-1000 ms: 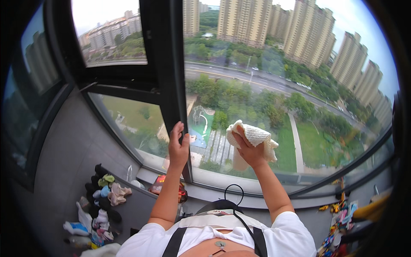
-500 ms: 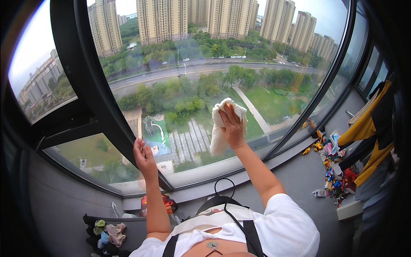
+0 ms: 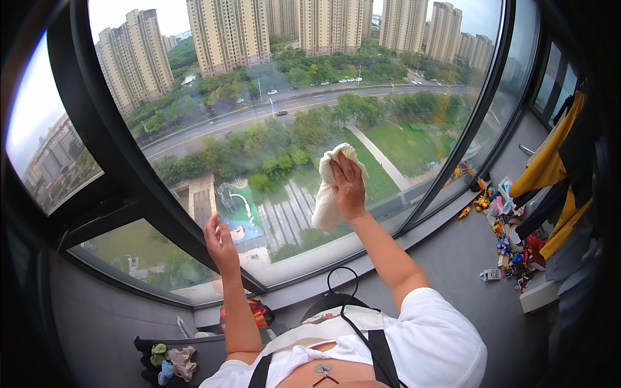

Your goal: The person wipes a large window and its frame using a white cloth while holding onto the frame by hand.

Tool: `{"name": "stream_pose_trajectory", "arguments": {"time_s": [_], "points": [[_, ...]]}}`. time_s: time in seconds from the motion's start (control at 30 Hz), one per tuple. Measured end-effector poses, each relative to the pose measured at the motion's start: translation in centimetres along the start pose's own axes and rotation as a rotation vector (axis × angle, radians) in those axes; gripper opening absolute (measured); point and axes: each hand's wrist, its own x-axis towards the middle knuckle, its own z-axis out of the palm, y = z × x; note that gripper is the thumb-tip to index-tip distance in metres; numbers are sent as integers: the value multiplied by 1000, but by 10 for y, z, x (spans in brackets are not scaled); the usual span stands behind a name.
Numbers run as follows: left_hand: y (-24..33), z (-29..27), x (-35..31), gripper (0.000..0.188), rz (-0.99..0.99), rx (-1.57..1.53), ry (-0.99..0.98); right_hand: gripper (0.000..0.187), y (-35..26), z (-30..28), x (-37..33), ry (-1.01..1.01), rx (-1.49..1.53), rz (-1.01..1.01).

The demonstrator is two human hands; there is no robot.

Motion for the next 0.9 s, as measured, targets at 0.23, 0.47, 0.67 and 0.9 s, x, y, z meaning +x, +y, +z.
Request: {"name": "stream_pose_trajectory", "arguments": {"time_s": [0.23, 0.47, 0.67, 0.9], "points": [[7, 44, -49, 30, -40, -22, -177, 53, 77, -22, -97, -337, 87, 515], [4, 80, -94, 28, -156, -21, -246, 57, 156, -120, -134, -7, 297, 948], [42, 147, -110, 27, -102, -11, -298, 56, 203, -172, -158, 191, 269, 906], [65, 223, -112, 26, -3, 39, -227, 59, 262, -222, -162, 282, 154, 838]]}}
